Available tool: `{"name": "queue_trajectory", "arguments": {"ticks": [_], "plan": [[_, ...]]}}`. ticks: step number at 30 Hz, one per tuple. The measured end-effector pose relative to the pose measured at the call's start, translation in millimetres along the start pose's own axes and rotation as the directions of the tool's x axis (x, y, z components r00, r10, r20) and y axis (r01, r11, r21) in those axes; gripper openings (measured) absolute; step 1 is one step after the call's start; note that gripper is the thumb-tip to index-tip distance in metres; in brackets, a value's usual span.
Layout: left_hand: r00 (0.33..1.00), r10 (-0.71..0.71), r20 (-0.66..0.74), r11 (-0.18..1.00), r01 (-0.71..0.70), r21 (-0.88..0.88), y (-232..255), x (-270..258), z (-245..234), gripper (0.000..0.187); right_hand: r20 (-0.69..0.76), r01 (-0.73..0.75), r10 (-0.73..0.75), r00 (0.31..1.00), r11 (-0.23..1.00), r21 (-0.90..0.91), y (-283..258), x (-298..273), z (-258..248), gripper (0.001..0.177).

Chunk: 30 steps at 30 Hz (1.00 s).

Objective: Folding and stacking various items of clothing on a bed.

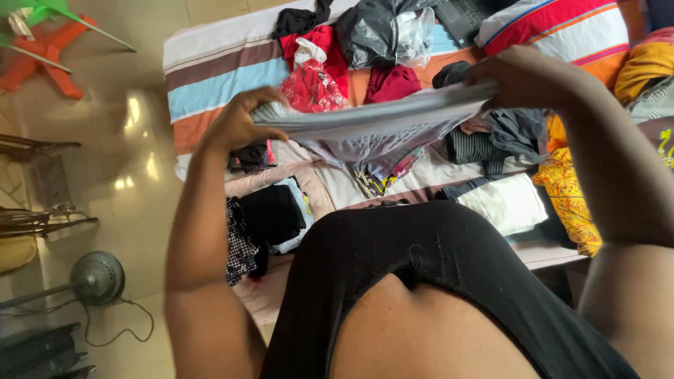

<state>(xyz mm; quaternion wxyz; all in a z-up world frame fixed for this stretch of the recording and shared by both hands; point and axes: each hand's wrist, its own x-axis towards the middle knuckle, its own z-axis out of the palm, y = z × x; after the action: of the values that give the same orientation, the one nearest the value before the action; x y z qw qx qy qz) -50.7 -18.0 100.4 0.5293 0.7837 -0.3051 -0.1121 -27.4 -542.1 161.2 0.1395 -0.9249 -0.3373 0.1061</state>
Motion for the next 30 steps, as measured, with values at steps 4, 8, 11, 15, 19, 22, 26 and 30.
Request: {"name": "queue_trajectory", "arguments": {"ticks": [4,8,11,15,19,22,26,30], "plan": [[0.992,-0.107,0.068,0.806,0.046,0.59,50,-4,-13,0.045,0.029,-0.25,0.281,0.959,0.891,-0.379,11,-7,-22,0.033],[0.977,0.078,-0.196,0.64,0.101,0.762,64,-13,-46,0.023,-0.207,-0.156,0.138,0.969,0.985,-0.075,28,-14,-23,0.018],[0.87,0.275,-0.408,0.824,0.004,0.566,14,-11,-73,0.023,-0.482,0.191,0.12,0.868,0.816,0.546,37,-18,-8,0.014],[0.431,0.148,-0.89,0.779,-0.606,-0.163,-6,5,-71,0.041,-0.676,0.713,0.331,0.658,0.015,0.701,47,-13,4,0.011],[0.32,-0.193,-0.927,0.293,-0.883,-0.366,112,38,-12,0.038,-0.73,0.735,-0.13,0.671,0.243,0.633,-123,-11,-31,0.037],[0.229,0.31,-0.923,0.06,-0.973,-0.221,149,62,39,0.025,-0.684,0.793,-0.406,0.606,0.377,0.479,-191,17,-48,0.035],[0.647,-0.006,-0.763,0.039,-0.762,-0.646,177,77,83,0.025,-0.769,0.572,-0.287,0.571,0.811,0.123,-206,93,-20,0.023],[0.711,0.069,-0.7,0.028,-0.703,-0.711,172,74,109,0.031,-0.873,0.484,0.014,0.488,0.827,0.284,-197,137,18,0.025]]}}
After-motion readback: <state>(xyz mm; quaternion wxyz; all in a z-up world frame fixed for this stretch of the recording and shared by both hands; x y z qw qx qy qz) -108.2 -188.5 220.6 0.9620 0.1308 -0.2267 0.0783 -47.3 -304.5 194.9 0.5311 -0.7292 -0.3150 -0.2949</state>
